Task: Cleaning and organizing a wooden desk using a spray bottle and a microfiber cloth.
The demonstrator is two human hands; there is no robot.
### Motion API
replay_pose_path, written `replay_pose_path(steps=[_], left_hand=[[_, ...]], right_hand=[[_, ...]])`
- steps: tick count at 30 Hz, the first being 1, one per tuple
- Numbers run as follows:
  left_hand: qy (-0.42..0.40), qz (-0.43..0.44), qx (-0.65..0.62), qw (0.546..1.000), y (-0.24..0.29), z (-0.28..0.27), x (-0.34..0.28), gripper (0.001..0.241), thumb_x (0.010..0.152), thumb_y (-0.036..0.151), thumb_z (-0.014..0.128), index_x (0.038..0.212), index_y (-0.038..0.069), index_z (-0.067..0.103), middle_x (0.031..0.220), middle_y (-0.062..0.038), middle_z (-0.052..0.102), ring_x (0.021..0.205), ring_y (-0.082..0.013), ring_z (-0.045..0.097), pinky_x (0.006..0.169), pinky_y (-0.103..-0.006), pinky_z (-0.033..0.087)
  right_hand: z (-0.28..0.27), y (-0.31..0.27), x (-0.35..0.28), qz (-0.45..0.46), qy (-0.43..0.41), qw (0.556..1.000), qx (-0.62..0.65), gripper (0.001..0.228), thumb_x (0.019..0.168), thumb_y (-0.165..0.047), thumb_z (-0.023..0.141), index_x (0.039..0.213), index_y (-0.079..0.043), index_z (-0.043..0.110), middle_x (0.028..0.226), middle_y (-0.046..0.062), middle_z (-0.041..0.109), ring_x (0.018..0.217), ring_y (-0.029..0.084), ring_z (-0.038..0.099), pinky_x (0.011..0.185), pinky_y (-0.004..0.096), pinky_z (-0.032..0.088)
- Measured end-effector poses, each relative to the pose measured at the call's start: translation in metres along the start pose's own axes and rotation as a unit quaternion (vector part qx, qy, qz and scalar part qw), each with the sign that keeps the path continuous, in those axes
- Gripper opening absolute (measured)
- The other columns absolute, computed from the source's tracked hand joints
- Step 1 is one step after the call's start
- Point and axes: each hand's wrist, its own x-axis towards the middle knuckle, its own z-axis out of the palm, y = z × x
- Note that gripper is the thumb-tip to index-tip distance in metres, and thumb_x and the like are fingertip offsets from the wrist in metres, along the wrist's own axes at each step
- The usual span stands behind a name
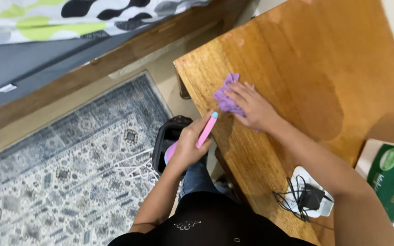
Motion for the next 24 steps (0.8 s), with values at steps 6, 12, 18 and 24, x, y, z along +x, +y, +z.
replay_pose_path(steps=[6, 12, 18, 24], left_hand=[[-0.019, 0.008, 0.021, 1.0, 0.017, 0.007, -0.02, 0.082, 0.069, 0.0, 0.068, 0.15, 0.011, 0.055, 0.116, -0.026, 0.071, 0.107, -0.0473, 0.068, 0.09, -0.0498, 0.056], [-0.034, 0.038, 0.027, 0.998, 0.015, 0.022, -0.043, 0.078, 0.07, 0.003, 0.069, 0.147, 0.007, 0.057, 0.115, -0.028, 0.071, 0.106, -0.0491, 0.068, 0.088, -0.0524, 0.056], [-0.036, 0.023, 0.027, 0.999, 0.027, 0.038, -0.068, 0.077, 0.069, 0.004, 0.068, 0.146, 0.006, 0.057, 0.121, -0.025, 0.07, 0.113, -0.0449, 0.067, 0.093, -0.0486, 0.055], [-0.078, 0.024, 0.021, 0.996, 0.041, 0.053, -0.093, 0.074, 0.07, 0.004, 0.068, 0.144, 0.005, 0.059, 0.124, -0.026, 0.07, 0.115, -0.0458, 0.066, 0.095, -0.0489, 0.055]], right_hand=[[-0.006, 0.026, -0.017, 0.144, 0.024, 0.975, -0.167, 0.061, 0.1, -0.033, 0.061, 0.148, 0.003, 0.05, 0.142, 0.028, 0.055, 0.137, 0.045, 0.051, 0.119, 0.058, 0.029], [0.013, -0.066, -0.015, 0.302, -0.056, 0.935, -0.178, 0.072, 0.089, -0.022, 0.066, 0.15, 0.008, 0.042, 0.146, 0.037, 0.048, 0.137, 0.055, 0.045, 0.114, 0.065, 0.032], [-0.022, -0.131, -0.067, 0.373, -0.174, 0.907, -0.085, 0.066, 0.096, -0.015, 0.05, 0.156, 0.004, 0.032, 0.155, 0.033, 0.036, 0.144, 0.054, 0.036, 0.117, 0.061, 0.03], [-0.027, -0.063, -0.129, 0.478, -0.259, 0.796, -0.268, 0.072, 0.098, -0.043, 0.04, 0.159, -0.006, 0.032, 0.158, 0.023, 0.039, 0.147, 0.051, 0.024, 0.106, 0.082, 0.013]])
